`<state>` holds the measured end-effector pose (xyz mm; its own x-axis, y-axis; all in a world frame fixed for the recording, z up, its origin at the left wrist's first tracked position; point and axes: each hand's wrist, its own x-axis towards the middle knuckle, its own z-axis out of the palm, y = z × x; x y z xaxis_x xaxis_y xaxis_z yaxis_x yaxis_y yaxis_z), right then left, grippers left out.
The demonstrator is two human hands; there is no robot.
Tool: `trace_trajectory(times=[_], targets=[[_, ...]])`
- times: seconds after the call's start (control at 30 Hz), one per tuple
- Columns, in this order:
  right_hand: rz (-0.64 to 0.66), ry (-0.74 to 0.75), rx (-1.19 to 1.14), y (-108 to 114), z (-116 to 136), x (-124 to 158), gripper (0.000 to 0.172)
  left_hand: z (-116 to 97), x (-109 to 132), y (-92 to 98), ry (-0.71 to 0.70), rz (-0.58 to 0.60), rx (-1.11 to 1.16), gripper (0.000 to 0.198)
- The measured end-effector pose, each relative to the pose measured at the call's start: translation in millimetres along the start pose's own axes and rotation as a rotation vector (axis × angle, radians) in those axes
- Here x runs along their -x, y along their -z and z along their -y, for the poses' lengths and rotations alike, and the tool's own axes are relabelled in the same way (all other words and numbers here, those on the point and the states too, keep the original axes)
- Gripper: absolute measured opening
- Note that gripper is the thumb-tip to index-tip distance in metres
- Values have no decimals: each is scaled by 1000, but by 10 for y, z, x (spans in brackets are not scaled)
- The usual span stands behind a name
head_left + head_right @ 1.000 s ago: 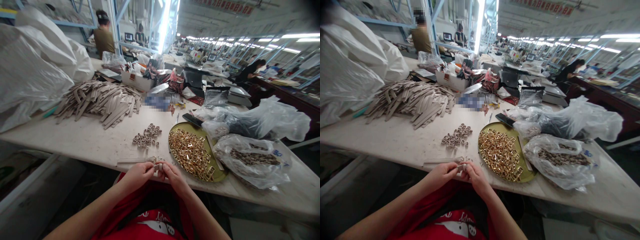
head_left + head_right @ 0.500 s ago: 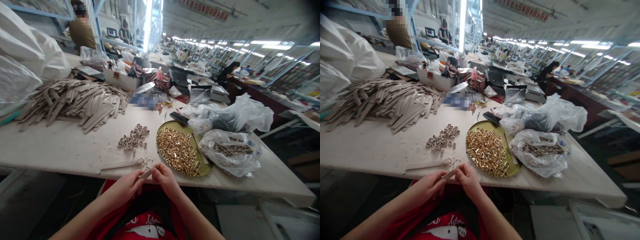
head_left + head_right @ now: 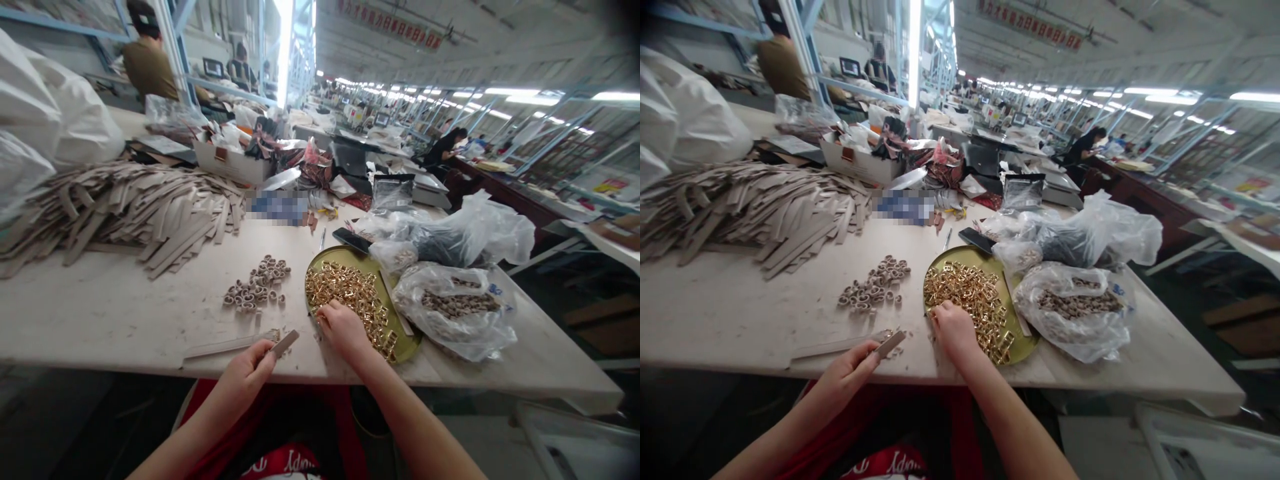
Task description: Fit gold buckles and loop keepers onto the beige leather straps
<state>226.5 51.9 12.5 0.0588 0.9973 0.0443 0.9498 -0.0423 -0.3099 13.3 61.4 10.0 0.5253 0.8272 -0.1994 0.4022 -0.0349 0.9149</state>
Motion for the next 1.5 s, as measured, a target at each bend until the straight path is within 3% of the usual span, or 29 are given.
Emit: trace_trajectory(times=[0.07, 0.17, 0.4, 0.57, 0.67, 0.8, 0.9, 1.03, 1.23, 1.37, 1.5], targets=[[70, 17, 180, 10, -45, -114, 13, 11, -21, -13, 17, -4, -13, 27], [105, 62, 261, -33, -55, -191, 14, 61, -24, -17, 22, 18, -27, 25], [99, 120, 228, -89, -70, -284, 14, 79, 58, -34, 15, 25, -56, 23], [-2, 93, 150, 43, -108, -214, 17, -19, 123, -39, -26, -22, -34, 23], [13, 84, -217, 133, -57, -41, 16, -102, 93, -48, -75, -74, 66, 25], [183, 107, -854, 158, 192, 237, 17, -255, 29, -83, -95, -77, 154, 29], [203, 133, -968, 132, 390, 379, 16, -352, 58, -104, -99, -32, 200, 24], [139, 52, -1075, 65, 544, 480, 19, -376, 170, -87, -69, -57, 365, 26], [395, 71, -1295, -40, 641, 569, 16, -271, 235, -51, -72, -89, 401, 26], [329, -66, -1390, -95, 599, 561, 22, -238, 236, -48, -81, -75, 278, 23], [278, -169, -1569, -117, 565, 554, 28, -178, 215, -65, -30, 12, 226, 26]])
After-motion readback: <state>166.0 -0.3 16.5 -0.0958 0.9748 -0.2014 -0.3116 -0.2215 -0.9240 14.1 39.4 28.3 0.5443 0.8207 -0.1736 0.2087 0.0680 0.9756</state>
